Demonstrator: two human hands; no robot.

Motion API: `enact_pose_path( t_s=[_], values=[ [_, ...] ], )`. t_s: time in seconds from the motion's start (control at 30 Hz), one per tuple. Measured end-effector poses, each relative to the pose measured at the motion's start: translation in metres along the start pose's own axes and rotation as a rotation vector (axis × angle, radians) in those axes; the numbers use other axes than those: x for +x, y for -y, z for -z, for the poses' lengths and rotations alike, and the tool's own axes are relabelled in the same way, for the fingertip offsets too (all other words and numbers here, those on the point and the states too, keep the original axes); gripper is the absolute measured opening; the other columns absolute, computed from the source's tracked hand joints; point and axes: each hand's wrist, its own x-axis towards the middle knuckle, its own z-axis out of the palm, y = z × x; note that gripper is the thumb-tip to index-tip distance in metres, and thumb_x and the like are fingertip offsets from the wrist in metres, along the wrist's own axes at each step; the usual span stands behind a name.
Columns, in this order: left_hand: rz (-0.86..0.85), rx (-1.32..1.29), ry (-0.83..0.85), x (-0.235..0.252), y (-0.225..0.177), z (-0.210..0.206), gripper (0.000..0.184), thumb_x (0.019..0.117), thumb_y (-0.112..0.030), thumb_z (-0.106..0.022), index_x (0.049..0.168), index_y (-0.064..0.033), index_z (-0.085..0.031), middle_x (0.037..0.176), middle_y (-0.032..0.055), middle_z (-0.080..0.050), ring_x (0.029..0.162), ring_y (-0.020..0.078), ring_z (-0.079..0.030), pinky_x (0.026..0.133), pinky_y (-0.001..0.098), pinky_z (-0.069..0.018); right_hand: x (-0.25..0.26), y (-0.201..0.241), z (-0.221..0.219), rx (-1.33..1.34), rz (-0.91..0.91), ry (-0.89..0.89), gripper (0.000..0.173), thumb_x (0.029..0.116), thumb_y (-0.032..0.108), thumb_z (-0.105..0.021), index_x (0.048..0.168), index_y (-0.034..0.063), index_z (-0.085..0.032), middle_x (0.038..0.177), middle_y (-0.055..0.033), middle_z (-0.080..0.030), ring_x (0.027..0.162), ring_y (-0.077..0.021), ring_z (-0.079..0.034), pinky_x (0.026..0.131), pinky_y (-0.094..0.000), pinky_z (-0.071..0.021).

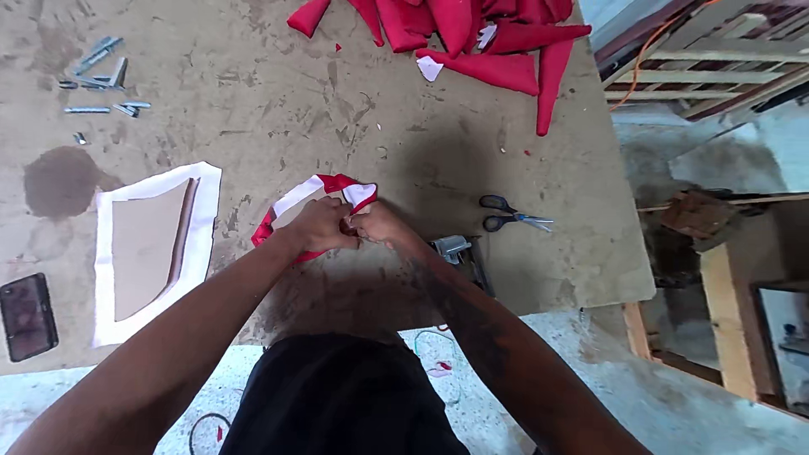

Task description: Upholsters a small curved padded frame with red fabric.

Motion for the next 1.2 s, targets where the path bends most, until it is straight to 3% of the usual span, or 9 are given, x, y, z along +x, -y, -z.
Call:
enact_pose_path(
  t_s=[0.07,0.17,0.23,0.37,0.47,0.7,0.83,0.97,1.2],
  values=[
    [0.021,0.124,-0.103,-0.006,-0.003,-0.011,0.088,0.0699,-0.088,-0.064,0.125,-0.0192,-0.069,0.118,0.0026,-0.069,0.116,0.025,-0.062,0.094,0.0555,-0.0514,0.008,0.008,-0.001,-0.141,0.001,0.009,0.026,0.0985,0.028,-0.066,0.093,0.0034,-0.072,0.072,-0.0052,-0.066,0.058,-0.0126,-0.057,0.059,-0.0351,-0.0505],
    [-0.127,0.21,-0.309,0.0,0.014,-0.027,0.052,0.0933,-0.064,-0.061,0.098,-0.0136,-0.074,0.1,0.0041,-0.07,0.102,0.0256,-0.066,0.084,0.0487,-0.0544,0.014,0.008,0.003,-0.139,0.106,-0.007,0.023,0.0937,0.025,-0.071,0.086,0.0029,-0.071,0.069,-0.0068,-0.066,0.057,-0.0153,-0.059,0.058,-0.0378,-0.0521],
    [-0.224,0.203,-0.358,0.006,0.023,-0.033,0.048,0.1033,-0.052,-0.052,0.085,-0.0122,-0.071,0.093,0.0038,-0.07,0.098,0.0238,-0.067,0.084,0.0464,-0.0544,-0.008,0.005,0.014,-0.02,0.192,-0.084,0.022,0.0992,0.024,-0.064,0.103,0.0045,-0.073,0.074,-0.005,-0.065,0.06,-0.0139,-0.059,0.056,-0.0329,-0.0511],
    [-0.27,0.159,-0.372,0.01,0.032,-0.034,0.048,0.1074,-0.045,-0.044,0.082,-0.0132,-0.07,0.094,0.0018,-0.072,0.099,0.0206,-0.068,0.085,0.0446,-0.0546,-0.085,-0.043,0.054,-0.03,0.147,-0.634,0.029,0.1046,0.033,-0.057,0.119,0.0111,-0.07,0.104,-0.0068,-0.074,0.091,-0.0209,-0.073,0.08,-0.0475,-0.0632],
    [-0.263,0.146,-0.39,0.011,0.034,-0.034,0.047,0.1072,-0.042,-0.045,0.081,-0.0123,-0.07,0.093,0.0026,-0.073,0.1,0.0208,-0.07,0.085,0.0446,-0.0558,-0.128,-0.115,0.059,-0.198,0.045,-0.964,0.04,0.0986,0.034,-0.066,0.125,0.0044,-0.066,0.116,-0.0169,-0.067,0.104,-0.0313,-0.067,0.09,-0.0563,-0.0559],
    [-0.286,0.134,-0.435,0.01,0.04,-0.037,0.047,0.1069,-0.041,-0.046,0.08,-0.0106,-0.069,0.09,0.0044,-0.071,0.096,0.0226,-0.07,0.084,0.0449,-0.0566,-0.125,-0.152,0.009,-0.478,-0.161,-0.974,0.083,0.076,0.026,-0.092,0.146,0.006,-0.053,0.153,-0.027,-0.038,0.129,-0.0463,-0.052,0.095,-0.0621,-0.054],
    [-0.241,0.092,-0.387,0.007,0.034,-0.033,0.048,0.1074,-0.043,-0.045,0.086,-0.0103,-0.072,0.1,0.005,-0.073,0.104,0.0236,-0.069,0.092,0.0468,-0.0559,-0.141,-0.109,0.001,-0.365,-0.161,-0.934,0.063,0.0858,0.018,-0.076,0.142,0.0006,-0.053,0.131,-0.0251,-0.058,0.117,-0.0408,-0.06,0.095,-0.0625,-0.0524],
    [-0.227,0.085,-0.389,0.005,0.035,-0.035,0.051,0.1068,-0.043,-0.045,0.077,-0.0082,-0.066,0.086,0.0085,-0.069,0.093,0.0272,-0.07,0.085,0.0491,-0.0566,-0.151,-0.051,-0.023,-0.104,-0.166,-0.732,0.028,0.0983,0.029,-0.06,0.097,0.0017,-0.065,0.066,-0.0096,-0.067,0.056,-0.0245,-0.067,0.056,-0.0467,-0.0599],
    [-0.167,0.1,-0.273,0.003,0.036,-0.03,0.054,0.1087,-0.046,-0.039,0.084,-0.0086,-0.069,0.09,0.0109,-0.07,0.092,0.0308,-0.07,0.08,0.0522,-0.0569,-0.115,-0.008,-0.052,-0.394,-0.105,-0.583,0.021,0.0981,0.033,-0.059,0.104,0.0153,-0.067,0.071,-0.0043,-0.065,0.059,-0.0217,-0.065,0.056,-0.0498,-0.0559]
  ],
)
